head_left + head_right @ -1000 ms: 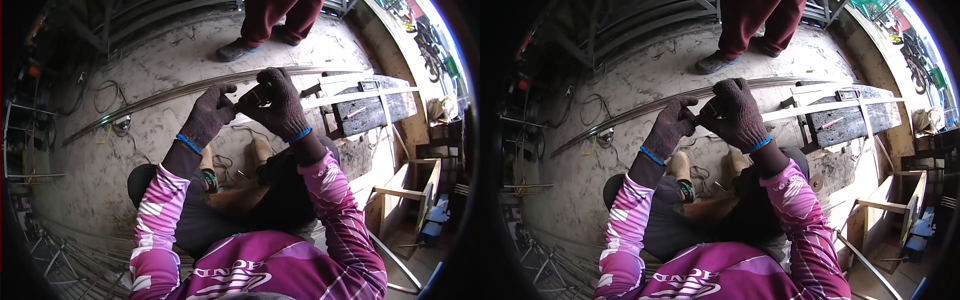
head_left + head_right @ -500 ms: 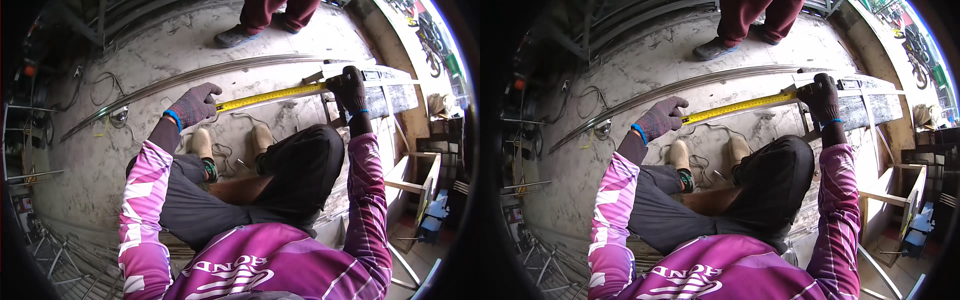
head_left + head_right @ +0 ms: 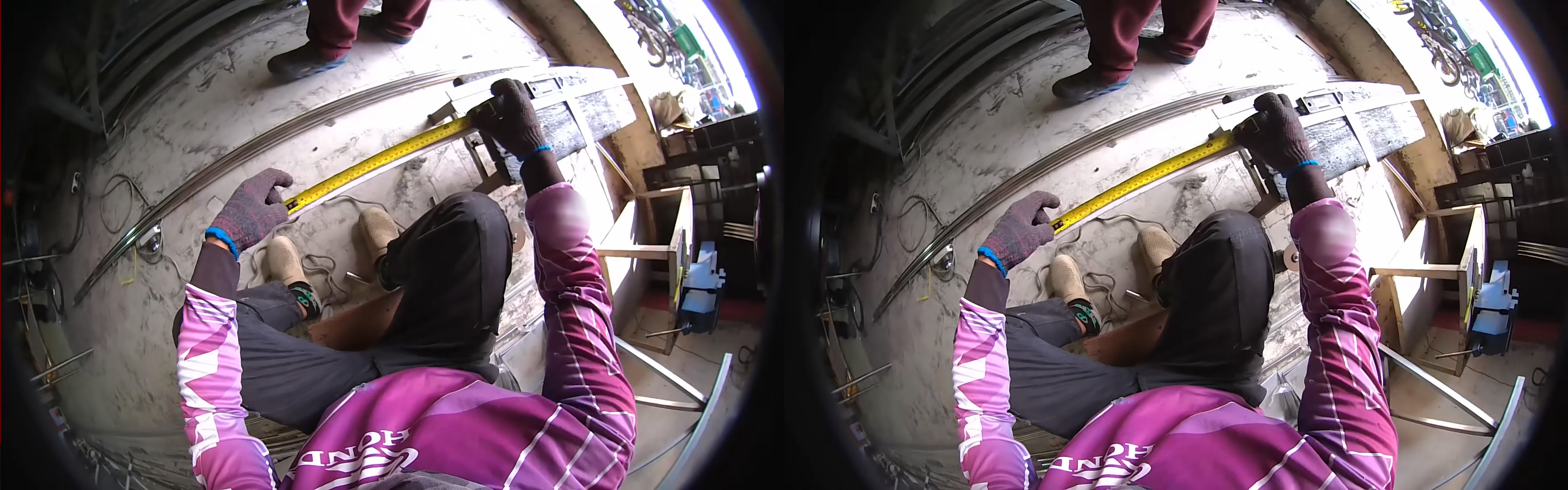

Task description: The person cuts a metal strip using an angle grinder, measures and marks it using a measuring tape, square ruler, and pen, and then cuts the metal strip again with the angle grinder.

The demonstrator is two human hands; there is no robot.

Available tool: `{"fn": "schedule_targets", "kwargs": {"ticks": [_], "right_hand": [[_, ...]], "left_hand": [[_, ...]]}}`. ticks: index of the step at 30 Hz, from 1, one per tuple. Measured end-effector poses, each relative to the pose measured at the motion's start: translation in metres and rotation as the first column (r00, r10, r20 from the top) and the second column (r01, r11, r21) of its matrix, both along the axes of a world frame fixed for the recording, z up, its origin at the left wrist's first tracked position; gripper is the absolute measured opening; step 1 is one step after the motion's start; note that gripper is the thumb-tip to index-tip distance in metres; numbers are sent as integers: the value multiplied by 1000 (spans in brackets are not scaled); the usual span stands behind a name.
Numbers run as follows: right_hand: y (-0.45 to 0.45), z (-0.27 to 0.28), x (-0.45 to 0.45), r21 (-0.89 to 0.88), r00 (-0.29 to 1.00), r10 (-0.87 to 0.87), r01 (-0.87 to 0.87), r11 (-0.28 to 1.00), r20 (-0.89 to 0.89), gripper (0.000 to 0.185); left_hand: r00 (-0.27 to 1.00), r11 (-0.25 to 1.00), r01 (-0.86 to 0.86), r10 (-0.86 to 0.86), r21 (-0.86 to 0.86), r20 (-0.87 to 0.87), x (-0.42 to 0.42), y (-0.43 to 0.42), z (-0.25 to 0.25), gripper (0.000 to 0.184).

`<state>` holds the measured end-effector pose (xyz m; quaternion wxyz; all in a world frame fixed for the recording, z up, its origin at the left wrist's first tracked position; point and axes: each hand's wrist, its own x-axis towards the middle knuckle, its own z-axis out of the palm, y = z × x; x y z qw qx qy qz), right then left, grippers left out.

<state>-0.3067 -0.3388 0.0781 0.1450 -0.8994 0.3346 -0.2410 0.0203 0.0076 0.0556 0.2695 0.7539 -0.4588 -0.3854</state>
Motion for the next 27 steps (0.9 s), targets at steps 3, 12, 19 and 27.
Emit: {"fn": "schedule_targets", "kwargs": {"ticks": [3, 12, 19, 27], "right_hand": [[-2, -2, -1, -103, 998, 64, -66, 993, -17, 55], [3, -3, 6, 62, 999, 36, -37, 997, 26, 45], [-2, 0, 3, -44, 987, 154, -156, 987, -34, 40], [-12, -7, -8, -118, 989, 150, -150, 982, -6, 38]], "left_hand": [[1000, 1000, 21, -21, -10, -2, 2, 0, -9, 40], [872, 976, 88, -173, 201, 457, -14, -5, 19, 34], [965, 985, 145, -162, 95, 207, 4, 0, 0, 37], [988, 997, 72, -69, -17, 138, -4, 1, -1, 32]]}}
